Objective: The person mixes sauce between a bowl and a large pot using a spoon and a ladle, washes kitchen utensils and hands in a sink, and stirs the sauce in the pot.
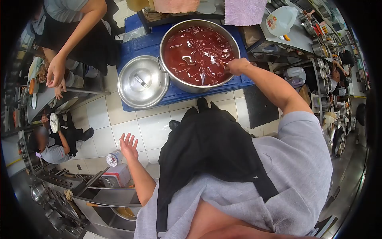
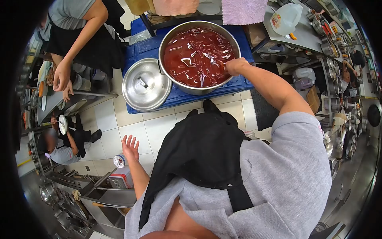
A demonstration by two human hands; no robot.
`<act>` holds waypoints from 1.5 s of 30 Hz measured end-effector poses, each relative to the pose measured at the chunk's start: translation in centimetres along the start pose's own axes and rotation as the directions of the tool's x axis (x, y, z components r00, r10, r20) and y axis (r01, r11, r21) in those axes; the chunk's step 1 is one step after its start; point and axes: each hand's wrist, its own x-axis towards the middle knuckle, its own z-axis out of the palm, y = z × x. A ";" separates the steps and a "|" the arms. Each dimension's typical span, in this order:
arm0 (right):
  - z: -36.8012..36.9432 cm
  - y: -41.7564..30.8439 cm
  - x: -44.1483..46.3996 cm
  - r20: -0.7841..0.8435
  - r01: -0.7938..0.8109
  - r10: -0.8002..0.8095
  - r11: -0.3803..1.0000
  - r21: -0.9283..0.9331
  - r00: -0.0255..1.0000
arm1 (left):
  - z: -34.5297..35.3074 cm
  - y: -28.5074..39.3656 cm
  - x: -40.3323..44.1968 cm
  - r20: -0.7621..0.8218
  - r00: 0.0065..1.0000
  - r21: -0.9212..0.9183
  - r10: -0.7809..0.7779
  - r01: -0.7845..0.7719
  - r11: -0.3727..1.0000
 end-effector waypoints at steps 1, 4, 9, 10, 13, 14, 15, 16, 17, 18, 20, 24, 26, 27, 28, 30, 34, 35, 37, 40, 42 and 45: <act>-0.2 0.2 -0.2 0.015 0.122 -0.124 0.990 0.070 0.992 | -0.4 -0.6 0.0 0.000 1.000 -0.003 -0.001 0.001 1.000; -0.8 1.4 0.7 0.084 0.030 -0.059 0.950 0.311 0.995 | -1.6 -2.4 -0.1 -0.053 0.995 0.071 -0.090 0.093 0.993; 1.0 3.0 2.7 -0.299 -0.087 0.189 0.942 0.324 0.935 | -3.5 -4.9 -0.5 -0.112 0.973 0.161 -0.203 0.220 0.962; 0.3 2.5 2.2 -0.297 -0.128 0.208 0.955 0.268 0.932 | -3.8 -5.2 -0.6 -0.129 0.967 0.158 -0.218 0.237 0.959; 0.1 2.0 3.3 -0.179 -0.187 0.206 0.976 0.116 0.962 | -4.4 -5.3 -0.9 -0.142 0.964 0.154 -0.226 0.247 0.957; 0.5 1.9 3.3 -0.177 -0.183 0.202 0.976 0.120 0.963 | -4.6 -5.3 -1.1 -0.128 0.970 0.132 -0.209 0.225 0.965; 0.6 1.7 3.0 -0.124 -0.147 0.155 0.986 0.076 0.980 | -4.8 -5.1 -1.3 -0.113 0.975 0.109 -0.192 0.204 0.973; 0.6 1.5 2.7 -0.070 -0.109 0.111 0.994 0.031 0.991 | -4.9 -4.8 -1.4 -0.116 0.975 0.109 -0.191 0.204 0.973; 0.4 1.6 2.3 -0.068 -0.109 0.111 0.994 0.031 0.991 | -5.0 -4.5 -1.6 -0.115 0.977 0.090 -0.177 0.188 0.978; -0.8 1.5 0.8 -0.005 -0.036 0.037 0.993 0.113 0.999 | -4.9 -4.4 -1.5 -0.110 0.980 0.069 -0.164 0.172 0.983; -1.6 2.1 0.8 0.181 -0.063 0.003 0.943 0.328 0.983 | -4.6 -4.1 -1.3 -0.108 0.980 0.061 -0.167 0.174 0.983; 0.8 3.2 2.5 -0.132 -0.072 0.164 0.851 0.521 0.978 | -4.0 -2.8 -0.5 -0.090 0.984 0.076 -0.154 0.161 0.984; -0.3 2.3 1.3 -0.155 -0.120 0.206 0.891 0.437 0.966 | -3.6 -2.2 0.0 -0.052 0.990 0.087 -0.134 0.138 0.987; -0.5 2.2 1.0 -0.185 -0.172 0.247 0.922 0.347 0.951 | -3.3 -2.0 0.3 -0.042 0.991 0.093 -0.130 0.134 0.987; -0.6 2.0 1.4 -0.148 -0.178 0.210 0.963 0.204 0.966 | -3.1 -1.6 0.5 -0.032 0.993 0.084 -0.115 0.117 0.990; -0.8 1.3 0.4 -0.122 -0.161 0.177 0.978 0.130 0.977 | -2.6 -0.7 0.9 -0.011 0.996 0.064 -0.088 0.088 0.994; -0.5 1.8 0.0 -0.044 -0.025 0.035 0.975 0.221 0.998 | -1.5 0.3 1.0 0.031 0.999 0.058 -0.042 0.041 0.997; -0.6 2.0 -0.5 -0.039 0.036 -0.025 0.944 0.329 0.999 | -1.3 0.3 1.1 0.035 0.998 0.058 -0.043 0.041 0.997; -0.5 3.2 -0.9 0.053 -0.068 0.048 0.851 0.521 0.997 | -1.2 0.4 1.1 0.044 0.998 0.051 -0.055 0.053 0.997; 0.1 3.8 0.0 -0.053 -0.134 0.199 0.812 0.569 0.978 | -1.0 0.6 1.1 0.036 0.997 0.075 -0.063 0.061 0.995; -0.3 3.5 -0.7 -0.297 -0.141 0.241 0.936 0.322 0.924 | -0.9 0.6 1.4 0.040 0.997 0.082 -0.065 0.062 0.995; -0.7 2.6 1.2 -0.233 -0.141 0.154 0.987 0.071 0.960 | -0.4 1.0 1.5 0.045 0.998 0.083 -0.048 0.044 0.996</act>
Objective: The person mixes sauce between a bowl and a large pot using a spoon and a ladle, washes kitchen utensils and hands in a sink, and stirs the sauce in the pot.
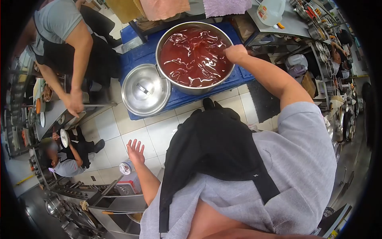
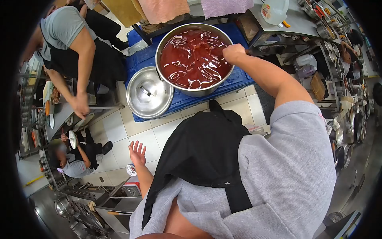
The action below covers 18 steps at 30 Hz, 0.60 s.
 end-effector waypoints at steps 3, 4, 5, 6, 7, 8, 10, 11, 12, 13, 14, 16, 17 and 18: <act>1.1 -1.0 -0.4 0.094 0.064 -0.049 0.984 -0.165 0.994 | 0.3 0.4 -0.4 0.004 1.000 -0.019 0.031 -0.031 0.999; 1.1 -0.8 -0.7 0.153 0.156 -0.125 0.964 -0.215 0.980 | 0.4 0.4 -0.5 0.003 0.999 -0.029 0.043 -0.043 0.999; 1.5 -0.1 -0.4 0.174 0.179 -0.153 0.973 -0.146 0.973 | 0.3 0.3 -0.8 0.004 0.999 -0.047 0.047 -0.047 0.998; 1.4 0.9 0.2 0.181 0.181 -0.152 0.971 -0.154 0.972 | 0.1 -0.2 -0.9 0.002 0.999 -0.052 0.038 -0.038 0.998; 1.0 1.9 0.7 0.299 0.150 -0.173 0.984 0.100 0.938 | -0.2 -0.5 -1.0 -0.004 1.000 -0.058 0.030 -0.030 0.998; 0.7 2.5 1.2 0.400 0.079 -0.220 0.937 0.340 0.890 | -0.4 -1.0 -1.1 -0.011 1.000 -0.067 0.025 -0.025 0.997; 0.2 2.8 0.7 0.429 -0.106 -0.078 0.915 0.389 0.900 | -0.8 -1.7 -1.2 -0.028 1.000 -0.080 0.008 -0.010 0.997; 2.9 4.2 2.1 0.221 -0.015 -0.077 0.921 0.388 0.972 | -1.0 -1.8 -1.3 -0.028 1.000 -0.077 0.002 -0.004 0.997; 4.4 5.1 3.1 0.000 0.072 -0.078 0.927 0.369 0.997 | -1.0 -2.0 -1.2 -0.027 1.000 -0.074 -0.004 0.002 0.997; 2.3 3.4 0.9 -0.039 -0.075 0.093 0.941 0.330 0.995 | -1.0 -2.2 -1.3 -0.023 1.000 -0.070 -0.011 0.010 0.997; 1.2 2.5 0.0 -0.035 -0.078 0.095 0.940 0.331 0.995 | -1.0 -2.2 -1.3 -0.022 1.000 -0.067 -0.014 0.013 0.998; -0.3 1.6 -0.6 0.052 -0.056 0.052 0.995 0.086 0.997 | -0.6 -1.8 -1.3 -0.025 1.000 -0.071 0.005 -0.007 0.997; 0.6 1.5 0.3 0.071 -0.030 0.028 0.999 0.031 0.997 | -0.4 -1.6 -1.2 -0.026 1.000 -0.077 0.009 -0.011 0.997; 0.2 1.1 -0.2 0.066 -0.026 0.024 0.999 0.026 0.998 | -0.4 -1.3 -1.4 -0.024 0.999 -0.077 0.024 -0.025 0.997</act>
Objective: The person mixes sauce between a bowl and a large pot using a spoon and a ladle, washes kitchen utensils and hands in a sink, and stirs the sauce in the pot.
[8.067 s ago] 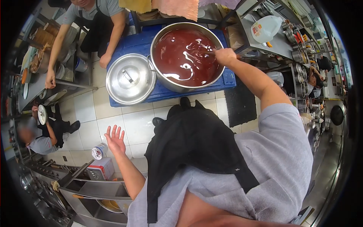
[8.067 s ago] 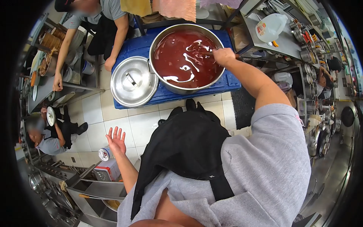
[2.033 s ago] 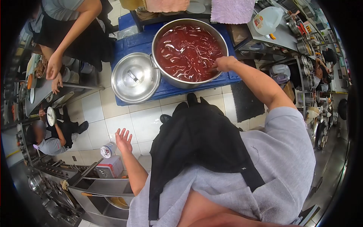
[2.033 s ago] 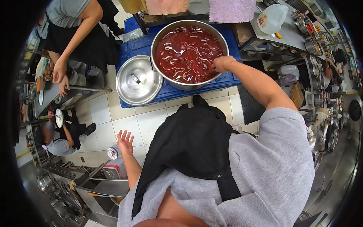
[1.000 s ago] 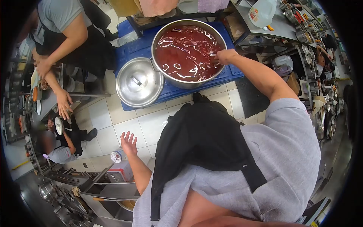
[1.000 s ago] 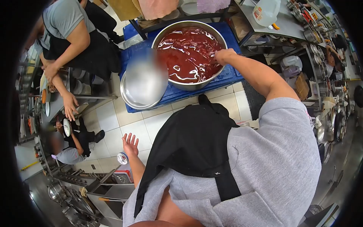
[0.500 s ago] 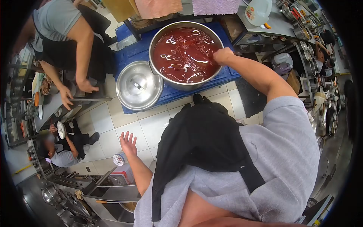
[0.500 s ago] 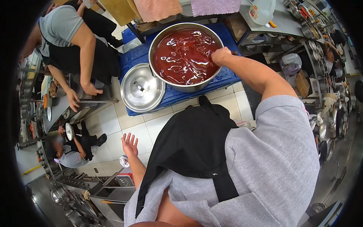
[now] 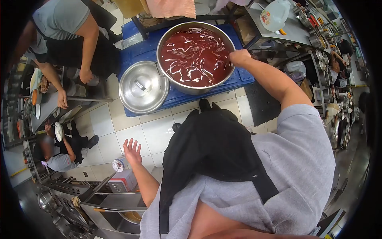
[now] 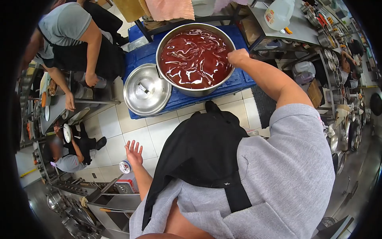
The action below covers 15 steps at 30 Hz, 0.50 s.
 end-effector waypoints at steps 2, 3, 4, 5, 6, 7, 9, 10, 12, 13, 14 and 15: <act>-0.6 -1.1 -1.2 0.128 0.147 -0.129 0.979 -0.141 0.983 | 0.2 0.4 -0.2 -0.004 1.000 -0.011 0.015 -0.015 1.000; -0.3 -1.2 -0.8 0.137 0.137 -0.123 0.985 -0.101 0.983 | 0.1 0.6 -0.3 0.000 1.000 -0.008 0.028 -0.028 1.000; -0.1 -1.0 -0.6 0.139 0.141 -0.125 0.984 -0.108 0.982 | 0.0 0.7 -0.4 0.005 0.999 -0.004 0.039 -0.039 0.999; -0.1 -0.7 -0.2 0.244 0.134 -0.148 0.988 0.073 0.959 | -0.2 0.7 -0.3 -0.007 0.999 -0.009 0.036 -0.036 0.999; -0.3 -0.6 -0.1 0.342 0.104 -0.188 0.963 0.250 0.921 | -0.2 0.7 -0.4 -0.015 0.999 -0.019 0.031 -0.031 0.999; 0.2 -0.1 -0.1 0.347 0.112 -0.193 0.964 0.241 0.918 | -0.3 0.7 -0.5 -0.012 1.000 -0.012 0.027 -0.027 1.000; 1.9 1.0 0.3 0.336 -0.150 -0.034 0.849 0.507 0.941 | -0.5 0.9 -0.6 -0.011 1.000 0.003 0.017 -0.017 1.000; 2.2 1.3 0.9 0.337 -0.144 -0.041 0.851 0.505 0.941 | -0.5 1.1 -0.5 -0.019 1.000 0.001 0.017 -0.017 1.000; 3.4 2.0 1.3 -0.036 -0.037 0.051 0.947 0.318 0.998 | -0.6 1.4 -0.8 -0.021 1.000 0.024 0.018 -0.018 1.000; 1.3 1.1 -0.3 -0.005 -0.102 0.108 0.953 0.285 0.994 | -0.6 1.6 -0.7 -0.027 0.999 0.028 0.024 -0.023 0.999; 0.9 0.8 -0.3 -0.006 -0.104 0.111 0.951 0.290 0.994 | -0.6 1.8 -0.6 -0.023 0.999 0.032 0.026 -0.026 0.999; 0.7 0.7 -0.3 0.045 -0.086 0.080 0.983 0.165 0.996 | -0.5 2.0 -0.6 -0.026 0.999 0.031 0.035 -0.034 0.999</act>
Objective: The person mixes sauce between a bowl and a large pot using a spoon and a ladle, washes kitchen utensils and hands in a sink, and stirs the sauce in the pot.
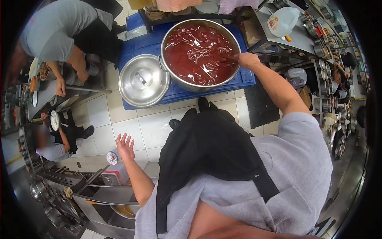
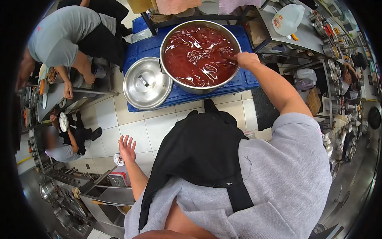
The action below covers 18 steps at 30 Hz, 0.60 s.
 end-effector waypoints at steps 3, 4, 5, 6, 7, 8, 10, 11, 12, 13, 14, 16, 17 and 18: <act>-0.3 -0.6 -0.3 0.117 0.101 -0.073 0.961 -0.257 0.991 | 0.4 0.5 -0.2 0.002 1.000 -0.004 0.019 -0.019 1.000; -0.3 -0.6 -0.4 0.184 0.185 -0.122 0.908 -0.376 0.975 | 0.6 0.5 -0.2 0.004 1.000 -0.007 0.028 -0.027 1.000; -0.4 -0.4 -0.7 0.186 0.180 -0.117 0.908 -0.378 0.976 | 0.6 0.4 -0.2 0.008 1.000 -0.008 0.024 -0.023 1.000; -0.6 0.0 -1.1 0.154 0.215 -0.173 0.923 -0.320 0.973 | 0.4 0.2 -0.2 0.008 1.000 0.021 0.027 -0.027 0.999; -0.7 0.4 -1.4 0.117 0.251 -0.227 0.931 -0.265 0.967 | 0.5 -0.1 -0.1 0.009 1.000 0.047 0.030 -0.031 0.998; -0.4 1.4 -1.3 0.119 0.246 -0.221 0.931 -0.271 0.968 | 0.7 -0.5 0.0 0.012 1.000 0.042 0.024 -0.025 0.999; -0.3 2.8 -0.8 0.105 0.292 -0.282 0.953 -0.087 0.954 | 1.1 -1.1 -0.1 0.024 1.000 0.044 0.019 -0.020 0.999; 0.2 3.0 -0.7 0.106 0.296 -0.285 0.950 -0.099 0.952 | 1.3 -1.5 -0.2 0.018 1.000 0.034 0.016 -0.016 0.999; 0.7 2.5 -2.0 0.016 0.195 -0.195 0.979 -0.060 0.981 | 1.6 -1.6 -0.3 0.021 1.000 0.030 0.009 -0.010 1.000; 1.0 2.2 -3.2 -0.072 0.095 -0.096 0.995 -0.012 0.993 | 1.9 -1.8 -0.3 0.026 1.000 0.025 0.003 -0.003 1.000; 1.1 1.8 -3.9 -0.097 0.047 -0.051 0.998 -0.039 0.994 | 2.1 -2.0 -0.2 0.022 1.000 0.017 -0.001 0.001 1.000; -0.5 0.7 -4.2 -0.073 0.049 -0.059 0.989 -0.136 0.996 | 2.0 -2.3 -0.4 0.034 0.999 0.005 -0.002 0.002 1.000; -0.9 0.5 -4.4 -0.051 0.048 -0.060 0.974 -0.219 0.997 | 1.9 -2.4 -0.6 0.034 0.999 0.009 -0.006 0.006 1.000; -0.7 0.6 -3.7 -0.085 0.117 -0.147 0.951 -0.287 0.986 | 1.9 -2.4 -0.6 0.035 0.999 0.005 -0.008 0.008 1.000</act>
